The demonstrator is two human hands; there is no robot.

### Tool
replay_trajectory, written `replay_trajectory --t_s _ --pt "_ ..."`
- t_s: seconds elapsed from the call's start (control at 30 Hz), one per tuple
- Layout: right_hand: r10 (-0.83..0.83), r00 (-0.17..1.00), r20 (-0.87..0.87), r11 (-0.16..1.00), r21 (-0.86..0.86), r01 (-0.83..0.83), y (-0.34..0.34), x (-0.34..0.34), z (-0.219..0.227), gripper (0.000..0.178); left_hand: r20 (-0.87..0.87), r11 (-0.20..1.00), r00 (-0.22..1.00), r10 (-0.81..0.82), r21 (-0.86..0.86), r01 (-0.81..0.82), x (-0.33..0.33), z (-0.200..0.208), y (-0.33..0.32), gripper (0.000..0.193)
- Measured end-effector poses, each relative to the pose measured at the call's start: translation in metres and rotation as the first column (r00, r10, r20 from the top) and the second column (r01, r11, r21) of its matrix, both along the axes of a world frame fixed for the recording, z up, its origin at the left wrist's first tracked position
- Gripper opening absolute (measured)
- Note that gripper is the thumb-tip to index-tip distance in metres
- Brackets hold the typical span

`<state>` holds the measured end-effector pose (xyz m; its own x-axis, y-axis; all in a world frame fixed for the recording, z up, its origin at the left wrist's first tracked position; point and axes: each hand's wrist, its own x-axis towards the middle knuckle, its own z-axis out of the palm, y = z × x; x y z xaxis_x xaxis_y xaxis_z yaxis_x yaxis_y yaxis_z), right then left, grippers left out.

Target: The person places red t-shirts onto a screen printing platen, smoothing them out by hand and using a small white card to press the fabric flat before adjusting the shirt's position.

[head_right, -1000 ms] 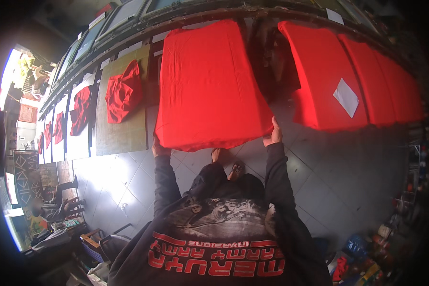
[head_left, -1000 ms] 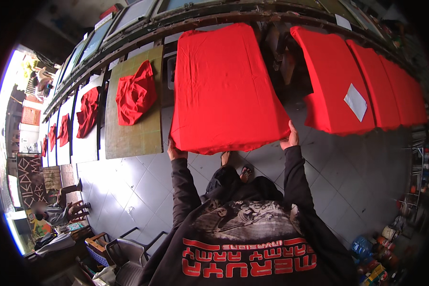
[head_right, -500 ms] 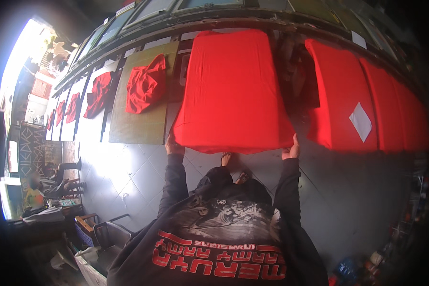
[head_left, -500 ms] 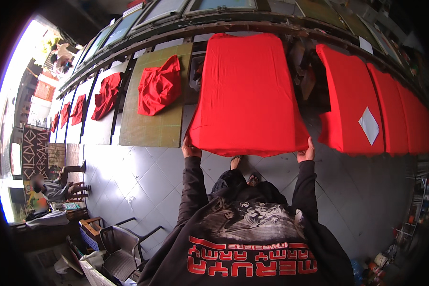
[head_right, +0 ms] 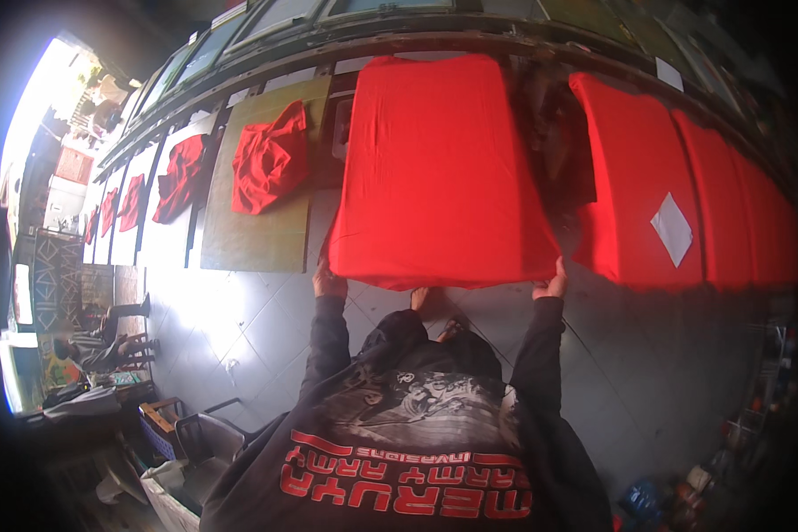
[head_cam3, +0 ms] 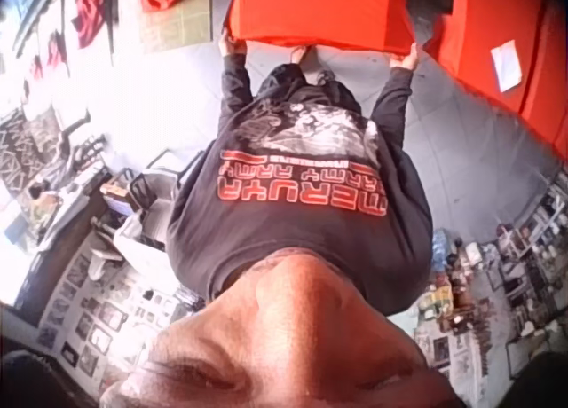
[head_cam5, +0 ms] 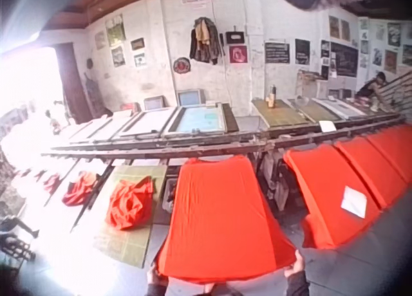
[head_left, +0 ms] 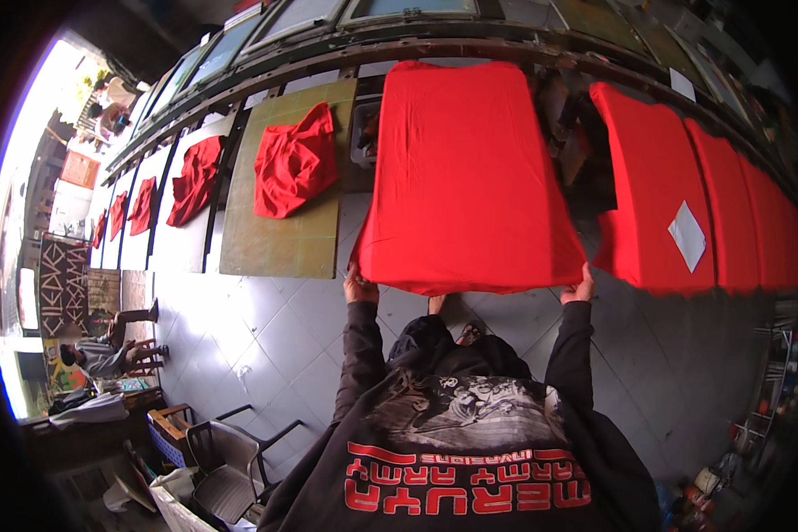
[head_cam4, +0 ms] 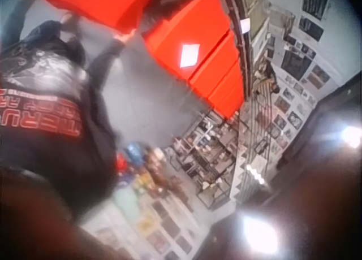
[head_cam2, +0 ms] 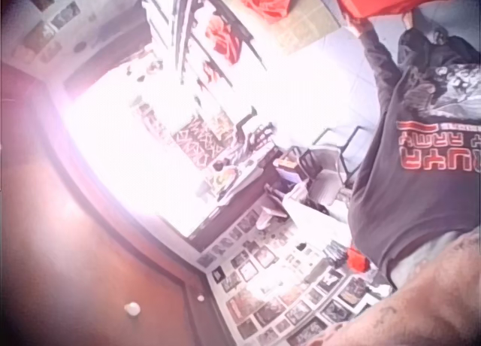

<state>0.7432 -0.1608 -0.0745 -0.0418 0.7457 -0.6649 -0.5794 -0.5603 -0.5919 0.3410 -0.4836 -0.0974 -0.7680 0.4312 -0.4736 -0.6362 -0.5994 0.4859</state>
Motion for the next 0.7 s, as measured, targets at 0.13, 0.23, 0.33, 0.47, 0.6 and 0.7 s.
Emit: replay_trajectory --t_s 0.13,0.23,0.33,0.47,0.6,0.7 --pt "0.084 0.996 -0.001 0.996 -0.019 -0.084 -0.009 -0.007 -0.011 0.036 -0.034 0.994 0.997 0.074 -0.073 -0.076 -0.006 -0.007 -0.007 0.022" --pt "0.178 0.980 0.086 0.984 -0.008 -0.178 -0.022 -0.005 -0.015 0.043 -0.098 0.998 0.995 -0.034 -0.058 0.029 0.002 0.022 0.006 0.029" --pt "0.162 0.982 -0.101 0.981 -0.090 -0.171 -0.046 -0.016 0.013 0.053 -0.089 0.969 0.971 -0.223 0.086 0.231 0.004 0.045 -0.001 0.050" --pt "0.491 0.808 -0.325 0.868 0.107 -0.484 -0.073 -0.012 0.015 0.056 0.029 0.820 0.822 -0.568 -0.067 0.569 0.042 0.060 -0.009 0.064" --pt "0.709 0.698 -0.095 0.700 0.212 -0.682 -0.094 -0.023 0.018 0.038 -0.074 0.575 0.622 -0.780 -0.480 0.663 0.075 0.044 -0.003 0.040" --pt "0.761 0.631 0.149 0.606 0.185 -0.774 -0.101 -0.043 0.038 0.029 -0.187 0.582 0.651 -0.736 -0.665 0.467 0.082 0.040 -0.001 0.026"
